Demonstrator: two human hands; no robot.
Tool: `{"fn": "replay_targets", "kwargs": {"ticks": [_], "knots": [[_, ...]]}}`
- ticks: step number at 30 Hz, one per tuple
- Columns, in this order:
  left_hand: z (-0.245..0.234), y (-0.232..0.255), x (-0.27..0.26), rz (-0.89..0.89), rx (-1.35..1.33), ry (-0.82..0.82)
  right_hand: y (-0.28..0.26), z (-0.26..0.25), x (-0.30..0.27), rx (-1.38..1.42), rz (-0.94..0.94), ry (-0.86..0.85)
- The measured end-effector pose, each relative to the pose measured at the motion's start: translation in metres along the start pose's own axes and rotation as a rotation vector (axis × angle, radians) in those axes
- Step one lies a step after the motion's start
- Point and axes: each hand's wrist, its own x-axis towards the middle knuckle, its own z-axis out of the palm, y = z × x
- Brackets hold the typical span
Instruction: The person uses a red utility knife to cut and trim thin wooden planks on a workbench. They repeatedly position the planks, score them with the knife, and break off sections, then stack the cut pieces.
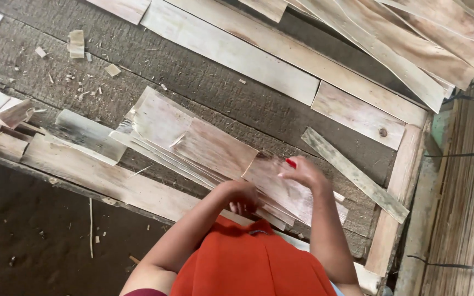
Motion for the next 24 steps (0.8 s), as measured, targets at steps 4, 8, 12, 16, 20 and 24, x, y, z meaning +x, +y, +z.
{"fn": "replay_targets", "kwargs": {"ticks": [4,8,12,16,20,24], "knots": [[0.015,-0.019,-0.019,0.040,0.103,-0.042,-0.020,-0.002,0.005,0.048,-0.028,-0.053],[0.019,-0.038,-0.034,-0.050,-0.224,0.016,-0.019,-0.008,0.021,0.005,-0.063,-0.069],[0.027,-0.061,-0.035,-0.057,-0.828,0.167,-0.029,-0.015,0.015,-0.006,-0.085,-0.111],[0.052,-0.066,-0.014,0.011,-1.205,0.428,-0.029,-0.019,0.017,0.001,-0.106,-0.123],[0.062,-0.076,0.032,0.149,-1.442,0.681,-0.022,-0.015,0.028,0.056,-0.115,-0.145],[0.075,-0.074,0.071,0.331,-1.612,0.837,-0.023,-0.022,0.020,0.096,-0.127,-0.159]]}}
